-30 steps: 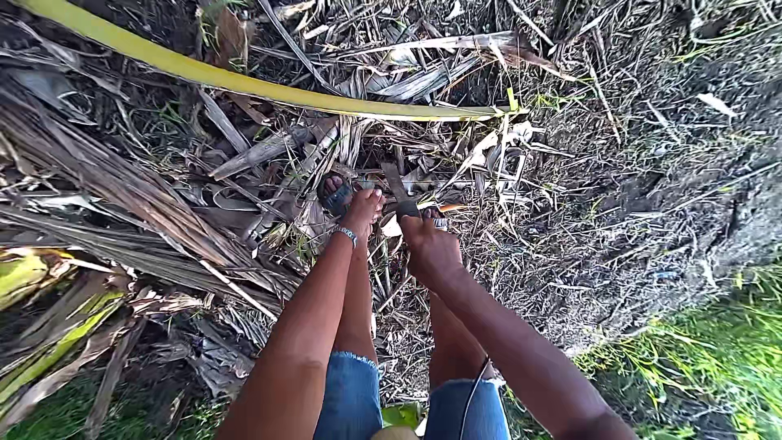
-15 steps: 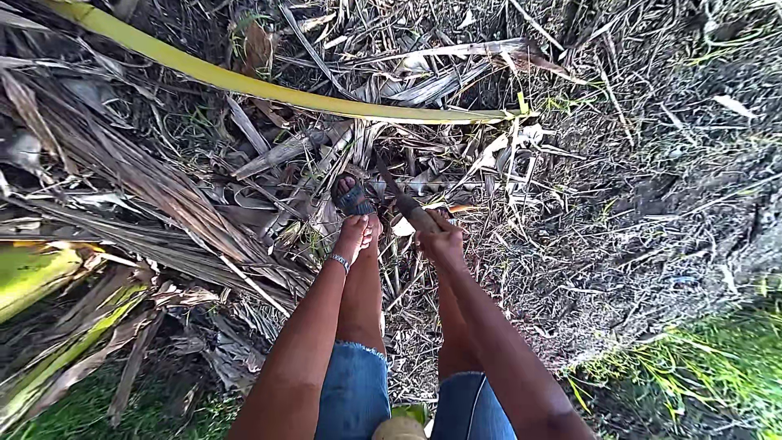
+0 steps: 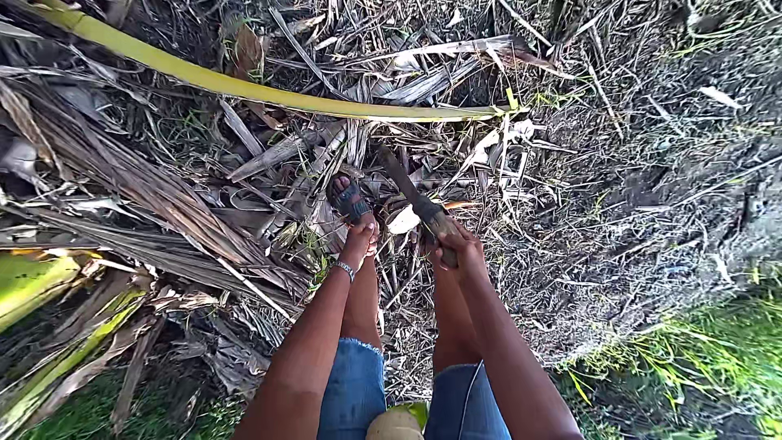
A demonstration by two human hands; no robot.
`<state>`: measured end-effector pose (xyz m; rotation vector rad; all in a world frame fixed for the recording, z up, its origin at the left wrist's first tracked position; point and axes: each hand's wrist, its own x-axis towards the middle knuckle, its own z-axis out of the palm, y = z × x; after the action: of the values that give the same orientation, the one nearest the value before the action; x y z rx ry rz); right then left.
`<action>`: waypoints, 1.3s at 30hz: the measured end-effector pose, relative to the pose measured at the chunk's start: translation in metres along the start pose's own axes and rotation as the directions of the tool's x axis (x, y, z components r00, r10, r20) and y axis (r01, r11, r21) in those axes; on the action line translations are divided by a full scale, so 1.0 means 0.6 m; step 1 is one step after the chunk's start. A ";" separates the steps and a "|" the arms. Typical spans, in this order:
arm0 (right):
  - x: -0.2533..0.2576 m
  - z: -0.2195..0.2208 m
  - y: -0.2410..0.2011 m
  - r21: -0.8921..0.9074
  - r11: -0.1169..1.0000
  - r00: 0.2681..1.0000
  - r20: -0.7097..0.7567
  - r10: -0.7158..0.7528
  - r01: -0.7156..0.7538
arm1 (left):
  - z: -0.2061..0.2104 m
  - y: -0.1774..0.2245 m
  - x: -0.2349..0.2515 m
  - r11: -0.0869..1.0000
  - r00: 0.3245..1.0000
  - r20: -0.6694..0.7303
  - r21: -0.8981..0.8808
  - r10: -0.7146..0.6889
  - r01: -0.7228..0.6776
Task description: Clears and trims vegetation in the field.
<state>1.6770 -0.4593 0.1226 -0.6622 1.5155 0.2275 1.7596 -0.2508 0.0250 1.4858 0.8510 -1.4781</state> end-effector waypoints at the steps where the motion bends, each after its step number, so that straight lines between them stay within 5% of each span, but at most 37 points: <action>1: 0.015 0.010 -0.001 0.005 1.000 1.000 -0.006 0.002 -0.002 | 0.000 -0.006 0.001 1.000 1.000 0.008 0.003 -0.002 0.002; 8: 0.046 -0.029 0.083 0.177 0.978 0.988 -0.081 0.128 -0.112 | -0.007 -0.013 -0.018 0.999 0.999 -0.018 -0.033 -0.028 0.028; 15: -0.073 0.010 0.023 -0.060 0.998 0.994 -0.109 -0.029 0.022 | -0.042 0.012 -0.053 0.993 0.998 0.023 -0.107 0.053 -0.050; 17: -0.045 0.044 0.022 -0.003 0.999 0.986 -0.163 0.033 -0.034 | -0.053 0.017 -0.071 0.988 0.997 0.039 -0.139 0.072 -0.066; 19: 0.001 0.077 0.025 -0.133 0.991 0.982 -0.189 -0.003 -0.023 | -0.064 0.023 -0.089 0.982 0.996 0.041 -0.176 0.075 -0.066; 20: 0.015 0.093 0.018 -0.340 0.940 0.984 -0.164 -0.068 0.008 | -0.070 0.029 -0.097 0.979 0.996 0.036 -0.188 0.081 -0.073; 22: 0.008 0.125 -0.024 -0.802 0.595 0.991 -0.038 -0.125 0.044 | -0.085 0.048 -0.119 0.974 0.996 0.021 -0.212 0.088 -0.081; 25: -0.066 0.160 -0.122 -0.982 0.160 0.985 0.079 -0.152 0.104 | -0.109 0.092 -0.157 0.954 0.994 0.054 -0.290 0.091 -0.072; 31: -0.121 0.245 -0.288 -0.898 -0.093 0.795 0.425 -0.432 0.429 | -0.162 0.139 -0.183 0.893 0.987 0.087 -0.443 0.136 -0.084; 36: 0.000 0.466 -0.393 -0.886 -0.364 0.842 0.414 -0.347 0.286 | -0.166 0.118 -0.163 0.847 0.991 0.014 -0.520 0.134 -0.107; 39: 0.051 0.487 -0.364 -0.913 -0.279 0.879 0.377 -0.292 0.299 | -0.171 0.109 -0.181 0.825 0.994 -0.080 -0.556 0.071 -0.103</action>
<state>2.0420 -0.4887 0.1268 -2.3758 0.7054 1.1368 1.8540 -0.1736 0.1331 1.1019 1.1205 -0.9952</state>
